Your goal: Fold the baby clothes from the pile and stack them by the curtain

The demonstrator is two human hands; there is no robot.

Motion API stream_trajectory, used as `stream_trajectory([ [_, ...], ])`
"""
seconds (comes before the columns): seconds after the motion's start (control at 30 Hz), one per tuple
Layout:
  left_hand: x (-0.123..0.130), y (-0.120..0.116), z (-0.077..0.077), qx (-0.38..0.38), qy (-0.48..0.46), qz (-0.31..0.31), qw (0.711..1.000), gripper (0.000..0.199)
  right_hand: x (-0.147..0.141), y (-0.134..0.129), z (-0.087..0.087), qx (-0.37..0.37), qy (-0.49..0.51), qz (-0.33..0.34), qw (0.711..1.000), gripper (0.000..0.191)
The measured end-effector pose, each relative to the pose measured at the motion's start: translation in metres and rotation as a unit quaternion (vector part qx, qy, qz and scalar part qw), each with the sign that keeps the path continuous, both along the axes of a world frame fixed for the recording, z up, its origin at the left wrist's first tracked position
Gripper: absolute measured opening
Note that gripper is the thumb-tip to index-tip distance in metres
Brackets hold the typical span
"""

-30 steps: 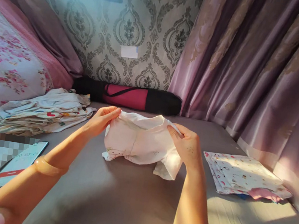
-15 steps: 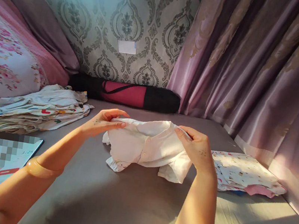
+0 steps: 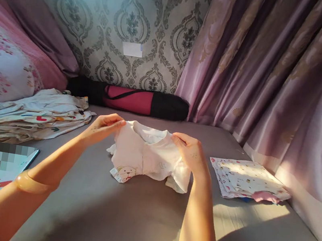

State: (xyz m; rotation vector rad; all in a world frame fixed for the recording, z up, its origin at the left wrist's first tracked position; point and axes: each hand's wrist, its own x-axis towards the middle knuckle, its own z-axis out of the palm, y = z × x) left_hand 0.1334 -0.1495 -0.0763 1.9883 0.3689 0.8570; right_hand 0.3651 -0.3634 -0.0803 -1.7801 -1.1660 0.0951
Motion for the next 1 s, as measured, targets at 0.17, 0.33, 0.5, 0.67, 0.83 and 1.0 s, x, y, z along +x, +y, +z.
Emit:
stream_trajectory([
  [0.17, -0.005, 0.007, 0.014, 0.034, 0.024, 0.024, 0.999, 0.034, -0.005, 0.018, 0.008, 0.037, -0.094, -0.027, 0.995, 0.038],
  [0.33, -0.007, 0.004, 0.071, 0.189, -0.097, 0.141, 0.967, 0.025, 0.002, 0.027, 0.045, 0.104, -0.112, -0.044, 0.987, 0.039],
  [0.5, -0.010, 0.013, 0.117, 0.100, 0.000, 0.107, 0.989, 0.023, 0.009, 0.033, 0.090, 0.067, -0.122, 0.033, 0.990, 0.039],
  [0.67, -0.024, 0.032, 0.124, -0.118, 0.060, 0.018, 0.991, 0.018, 0.017, 0.026, 0.115, -0.022, -0.051, 0.103, 0.993, 0.034],
  [0.83, -0.018, 0.045, 0.106, -0.105, 0.076, 0.029, 0.991, 0.015, 0.021, 0.022, 0.119, -0.086, -0.030, 0.151, 0.984, 0.035],
  [1.0, -0.004, 0.044, 0.094, -0.122, 0.037, -0.016, 0.992, 0.021, 0.022, 0.032, 0.110, -0.093, -0.025, 0.207, 0.974, 0.037],
])
